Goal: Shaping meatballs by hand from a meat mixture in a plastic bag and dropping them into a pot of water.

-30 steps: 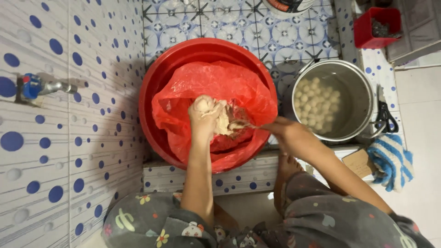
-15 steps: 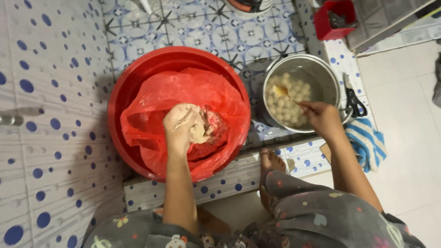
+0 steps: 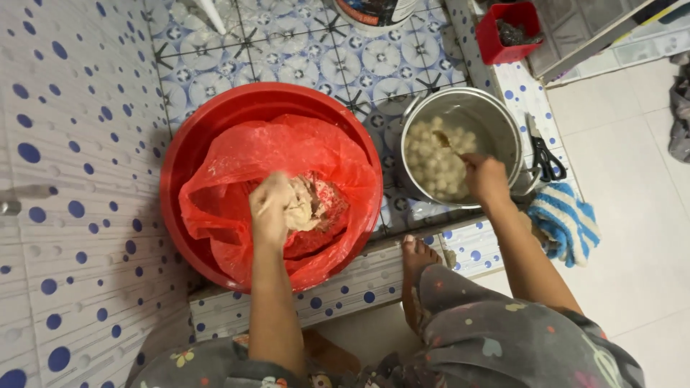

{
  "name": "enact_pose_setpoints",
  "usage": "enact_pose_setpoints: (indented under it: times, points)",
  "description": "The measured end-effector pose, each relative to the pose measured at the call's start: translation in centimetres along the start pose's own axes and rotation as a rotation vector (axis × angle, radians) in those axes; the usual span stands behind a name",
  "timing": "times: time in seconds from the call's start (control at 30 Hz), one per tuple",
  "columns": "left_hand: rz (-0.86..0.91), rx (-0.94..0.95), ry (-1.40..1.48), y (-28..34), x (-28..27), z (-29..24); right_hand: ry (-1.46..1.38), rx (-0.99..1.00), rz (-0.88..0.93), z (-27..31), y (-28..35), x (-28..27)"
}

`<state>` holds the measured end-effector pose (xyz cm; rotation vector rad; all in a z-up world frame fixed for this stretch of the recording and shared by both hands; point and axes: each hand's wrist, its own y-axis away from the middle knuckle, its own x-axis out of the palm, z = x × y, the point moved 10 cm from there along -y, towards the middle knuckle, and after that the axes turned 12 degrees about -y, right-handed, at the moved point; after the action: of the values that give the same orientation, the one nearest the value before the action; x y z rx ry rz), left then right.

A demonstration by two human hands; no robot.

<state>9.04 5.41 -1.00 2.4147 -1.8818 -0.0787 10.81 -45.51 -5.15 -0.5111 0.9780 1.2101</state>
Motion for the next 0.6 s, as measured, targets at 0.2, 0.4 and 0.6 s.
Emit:
enact_pose_setpoints:
  times: [0.2,0.4,0.6]
  points:
    - [-0.030,-0.068,-0.054,-0.3,1.7,-1.2,-0.284,-0.158,-0.078,5.9,3.9,-3.6]
    - [-0.161,-0.066,-0.262,-0.5,0.1,0.2,-0.607,-0.114,-0.033,8.1,5.9,-3.7]
    - [-0.008,0.122,-0.009,-2.2,1.0,0.9,-0.785,-0.146,-0.025,11.6,7.8,-5.0]
